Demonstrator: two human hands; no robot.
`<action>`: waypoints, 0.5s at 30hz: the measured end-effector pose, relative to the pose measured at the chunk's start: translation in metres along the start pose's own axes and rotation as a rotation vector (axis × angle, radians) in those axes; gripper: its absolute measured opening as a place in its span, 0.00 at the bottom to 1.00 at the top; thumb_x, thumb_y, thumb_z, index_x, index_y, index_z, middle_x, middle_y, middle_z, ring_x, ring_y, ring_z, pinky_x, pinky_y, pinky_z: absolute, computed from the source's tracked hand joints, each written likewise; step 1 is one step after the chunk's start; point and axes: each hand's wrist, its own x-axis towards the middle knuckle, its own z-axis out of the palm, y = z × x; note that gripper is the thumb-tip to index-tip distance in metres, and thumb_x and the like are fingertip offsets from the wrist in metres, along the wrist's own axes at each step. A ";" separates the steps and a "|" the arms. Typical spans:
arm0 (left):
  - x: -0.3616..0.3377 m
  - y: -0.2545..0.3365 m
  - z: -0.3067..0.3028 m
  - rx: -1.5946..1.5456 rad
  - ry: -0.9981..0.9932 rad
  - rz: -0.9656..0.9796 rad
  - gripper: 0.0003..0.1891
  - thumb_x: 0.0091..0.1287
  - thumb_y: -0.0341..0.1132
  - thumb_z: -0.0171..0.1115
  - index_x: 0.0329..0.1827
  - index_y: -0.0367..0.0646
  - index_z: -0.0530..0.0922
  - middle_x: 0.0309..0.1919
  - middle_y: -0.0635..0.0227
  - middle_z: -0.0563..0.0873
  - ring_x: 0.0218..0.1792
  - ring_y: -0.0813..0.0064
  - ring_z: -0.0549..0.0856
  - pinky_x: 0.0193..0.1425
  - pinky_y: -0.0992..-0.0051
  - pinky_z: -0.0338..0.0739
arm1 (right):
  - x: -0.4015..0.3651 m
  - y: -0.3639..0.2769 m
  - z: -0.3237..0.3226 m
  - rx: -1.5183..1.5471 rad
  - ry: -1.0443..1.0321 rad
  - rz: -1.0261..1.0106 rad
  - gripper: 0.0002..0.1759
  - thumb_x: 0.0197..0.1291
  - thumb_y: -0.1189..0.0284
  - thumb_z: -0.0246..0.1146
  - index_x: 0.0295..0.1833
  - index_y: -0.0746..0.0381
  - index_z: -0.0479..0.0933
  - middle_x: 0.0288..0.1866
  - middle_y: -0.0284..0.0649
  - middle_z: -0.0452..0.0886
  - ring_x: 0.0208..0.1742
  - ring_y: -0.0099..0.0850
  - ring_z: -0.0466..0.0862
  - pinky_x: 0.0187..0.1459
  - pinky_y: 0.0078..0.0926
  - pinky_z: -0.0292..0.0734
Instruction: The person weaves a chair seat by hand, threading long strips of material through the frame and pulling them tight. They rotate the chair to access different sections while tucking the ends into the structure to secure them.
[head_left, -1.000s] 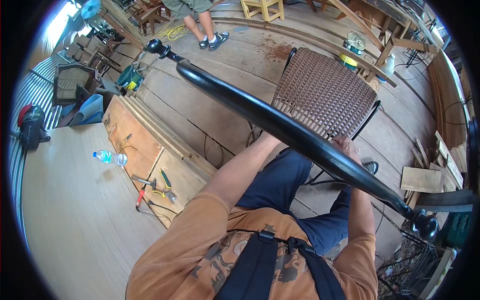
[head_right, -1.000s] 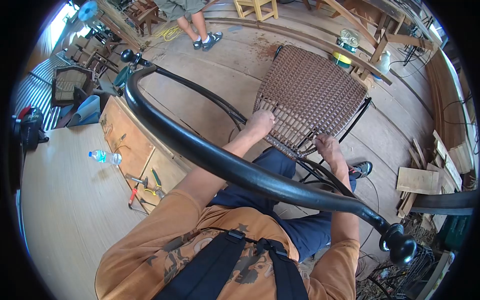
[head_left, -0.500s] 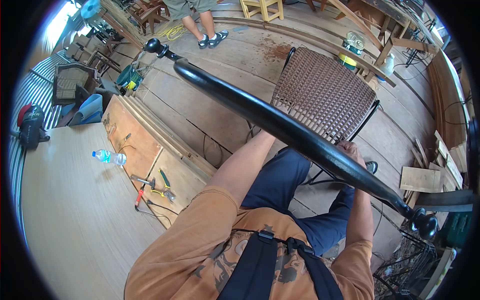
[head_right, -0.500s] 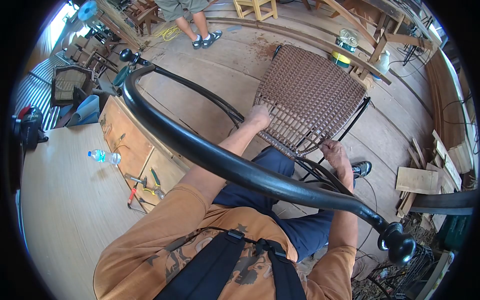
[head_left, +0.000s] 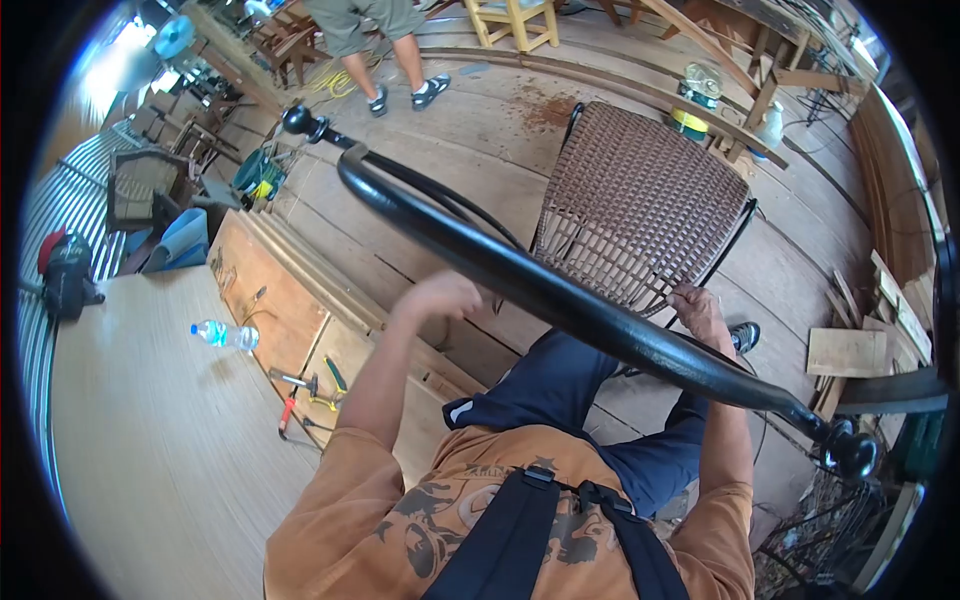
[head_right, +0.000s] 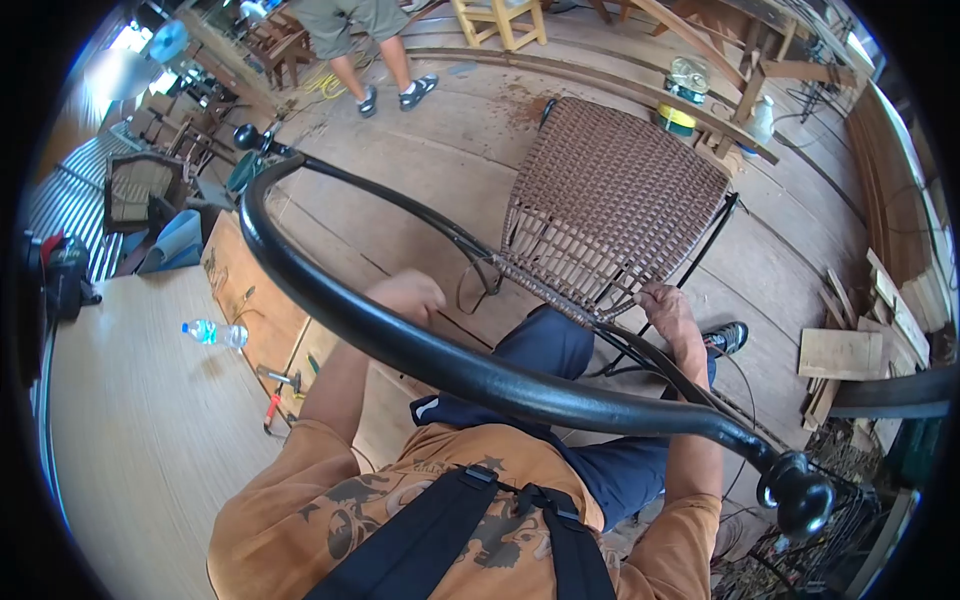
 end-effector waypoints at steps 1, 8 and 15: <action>0.005 -0.011 -0.022 -0.147 0.182 -0.007 0.08 0.61 0.35 0.58 0.26 0.43 0.79 0.25 0.72 0.81 0.24 0.81 0.79 0.26 0.76 0.74 | -0.001 0.009 0.000 0.027 0.000 -0.001 0.09 0.56 0.68 0.62 0.38 0.63 0.79 0.24 0.46 0.78 0.28 0.34 0.79 0.35 0.32 0.73; 0.105 0.012 -0.097 -1.038 0.070 0.430 0.15 0.69 0.46 0.53 0.47 0.45 0.76 0.35 0.72 0.83 0.34 0.78 0.82 0.35 0.78 0.77 | -0.014 0.007 -0.014 0.142 -0.009 0.058 0.09 0.58 0.71 0.58 0.36 0.66 0.78 0.21 0.36 0.76 0.24 0.24 0.74 0.28 0.25 0.69; 0.145 0.075 -0.058 -0.045 -0.109 0.358 0.17 0.65 0.40 0.57 0.53 0.41 0.77 0.43 0.65 0.82 0.40 0.72 0.82 0.43 0.75 0.77 | -0.011 0.022 -0.018 0.139 -0.013 0.025 0.10 0.56 0.71 0.58 0.34 0.67 0.79 0.20 0.37 0.77 0.24 0.24 0.76 0.30 0.26 0.72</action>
